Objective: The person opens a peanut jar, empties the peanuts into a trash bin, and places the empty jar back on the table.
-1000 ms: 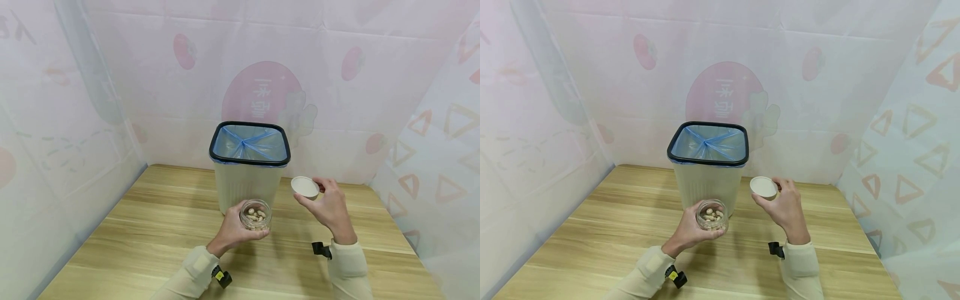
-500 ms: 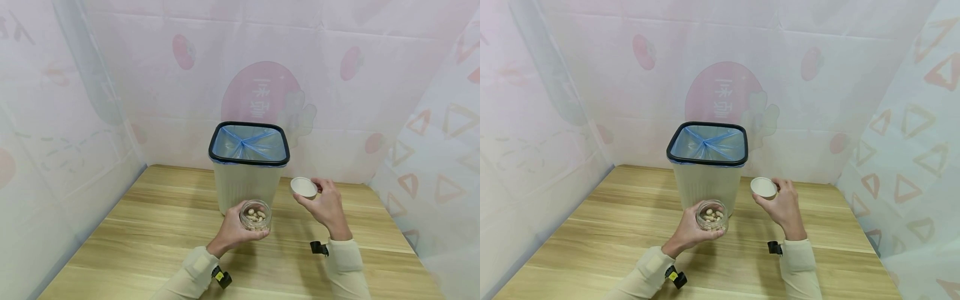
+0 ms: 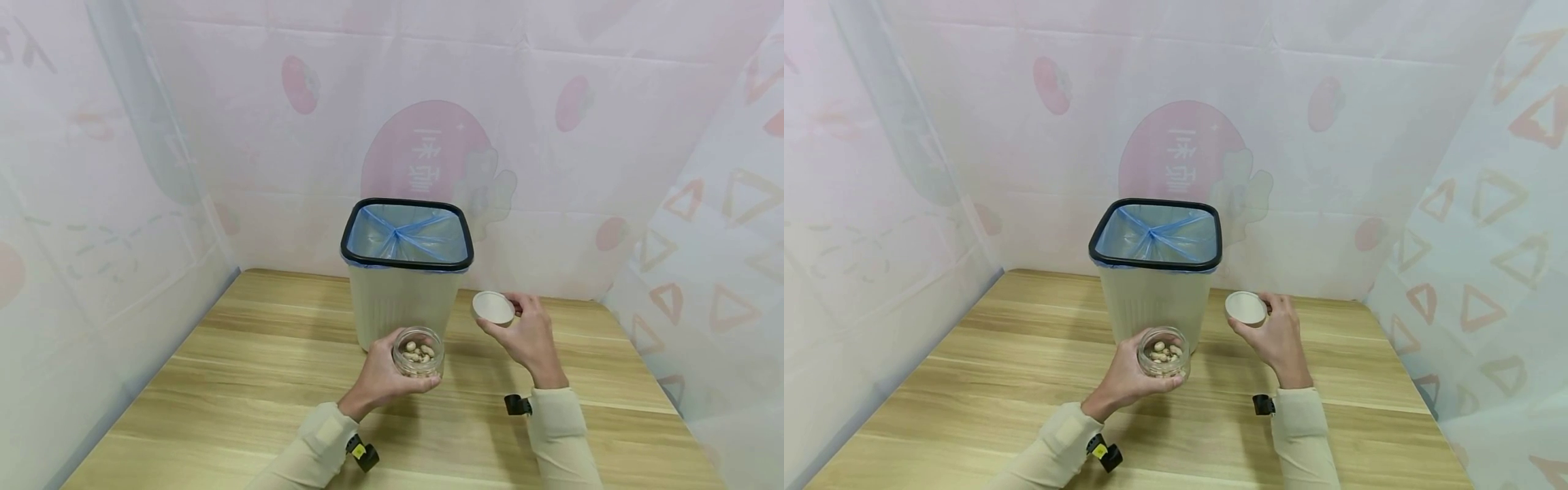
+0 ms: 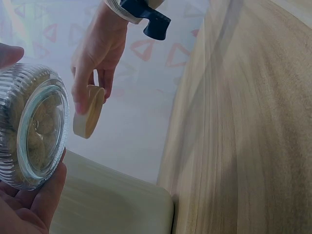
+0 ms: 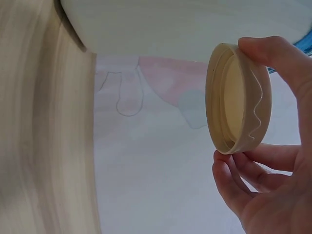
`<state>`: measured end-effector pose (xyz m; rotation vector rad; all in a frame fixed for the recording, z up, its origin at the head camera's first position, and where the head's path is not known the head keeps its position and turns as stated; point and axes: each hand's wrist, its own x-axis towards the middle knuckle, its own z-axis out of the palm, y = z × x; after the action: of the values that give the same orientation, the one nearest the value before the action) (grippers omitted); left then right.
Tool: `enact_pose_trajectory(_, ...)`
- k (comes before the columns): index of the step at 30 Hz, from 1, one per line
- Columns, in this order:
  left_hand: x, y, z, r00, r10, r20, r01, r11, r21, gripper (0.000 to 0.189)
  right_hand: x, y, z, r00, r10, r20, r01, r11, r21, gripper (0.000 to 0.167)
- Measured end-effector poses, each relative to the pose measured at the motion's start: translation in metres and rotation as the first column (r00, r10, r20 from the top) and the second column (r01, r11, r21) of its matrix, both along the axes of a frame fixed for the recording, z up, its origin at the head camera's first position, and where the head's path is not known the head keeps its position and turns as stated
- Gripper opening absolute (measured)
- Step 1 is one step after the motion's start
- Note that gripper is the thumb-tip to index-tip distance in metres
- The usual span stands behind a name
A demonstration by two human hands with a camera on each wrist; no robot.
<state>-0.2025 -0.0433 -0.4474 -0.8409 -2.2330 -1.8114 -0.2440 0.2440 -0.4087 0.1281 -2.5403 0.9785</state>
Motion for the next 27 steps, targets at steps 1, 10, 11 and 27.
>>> enact_pose_trajectory(1,0.0,0.0,0.0,1.0,0.001,0.0,-0.001,1.0,-0.002,0.059,-0.001,0.0,-0.001,1.0,0.002,0.004,-0.002,1.0,-0.003,0.075)
enact_pose_trajectory(10,0.0,0.001,-0.001,1.0,0.006,-0.016,-0.006,1.0,-0.01,0.06,-0.01,0.0,-0.017,0.999,0.013,0.029,-0.013,1.0,-0.019,0.076)
enact_pose_trajectory(11,0.0,0.001,-0.001,1.0,0.006,-0.012,-0.006,1.0,-0.009,0.06,-0.01,0.0,-0.018,0.999,0.014,0.032,-0.013,1.0,-0.019,0.076)
enact_pose_trajectory(27,0.0,0.0,0.0,1.0,0.015,0.017,-0.015,1.0,-0.011,0.059,-0.016,0.001,-0.033,0.987,0.003,0.159,-0.002,1.0,-0.005,0.081)
